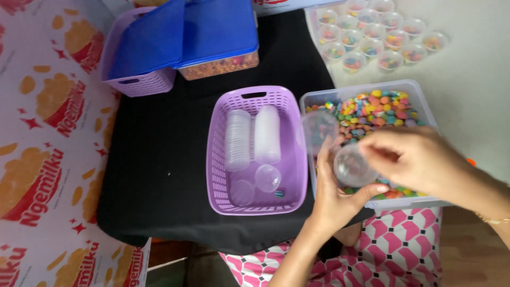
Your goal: The person is using a spoon to scoop colorful snacks from a large container into small plastic cups, then placing the filled cups into a tray.
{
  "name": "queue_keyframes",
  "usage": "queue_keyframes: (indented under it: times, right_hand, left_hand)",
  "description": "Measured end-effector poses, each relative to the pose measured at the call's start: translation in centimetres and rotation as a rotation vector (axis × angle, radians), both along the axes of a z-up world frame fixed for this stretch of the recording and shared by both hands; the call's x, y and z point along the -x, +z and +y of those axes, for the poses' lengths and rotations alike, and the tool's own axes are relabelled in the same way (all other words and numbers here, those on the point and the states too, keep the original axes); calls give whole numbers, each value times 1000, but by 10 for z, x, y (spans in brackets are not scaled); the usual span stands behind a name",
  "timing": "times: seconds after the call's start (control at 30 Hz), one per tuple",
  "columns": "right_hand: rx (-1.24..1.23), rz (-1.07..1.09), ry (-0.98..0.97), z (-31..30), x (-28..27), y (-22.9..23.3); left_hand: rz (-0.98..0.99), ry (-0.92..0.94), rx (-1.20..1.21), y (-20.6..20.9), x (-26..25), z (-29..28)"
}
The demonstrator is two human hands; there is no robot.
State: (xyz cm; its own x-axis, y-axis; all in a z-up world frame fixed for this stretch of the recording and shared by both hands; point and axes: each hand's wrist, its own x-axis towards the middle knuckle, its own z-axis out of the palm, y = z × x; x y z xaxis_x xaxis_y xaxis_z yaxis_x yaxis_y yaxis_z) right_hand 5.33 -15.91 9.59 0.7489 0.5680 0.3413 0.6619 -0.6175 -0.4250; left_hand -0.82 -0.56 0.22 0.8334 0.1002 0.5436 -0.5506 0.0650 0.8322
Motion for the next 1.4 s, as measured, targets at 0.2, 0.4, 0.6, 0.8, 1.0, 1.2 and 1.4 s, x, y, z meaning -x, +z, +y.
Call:
queue_keyframes:
  times: [0.2,0.4,0.6,0.8,1.0,1.2,1.4]
  right_hand:
    - [54,149,-50,-40,8,-1]
    - [1085,97,-470,-139,-13,-82]
    - [764,-26,-480,-161,-2,-94]
    - [673,57,-604,-134,0,-59]
    - [764,137,-635,-126,-6,-63]
    - [429,-1,-472,-102,-13,-47]
    - [253,-323,-304,-73,-106,-98]
  left_hand:
    - [193,6,20,2,12,6]
    - [189,78,-123,6,8,27]
    - [176,94,-126,3,-9,17]
    - [331,201,-120,6,-37,14]
    - [341,185,-17,-5,-33,18]
    - [318,182,41,-9,-34,18]
    - [150,372,-187,-24,-39,10]
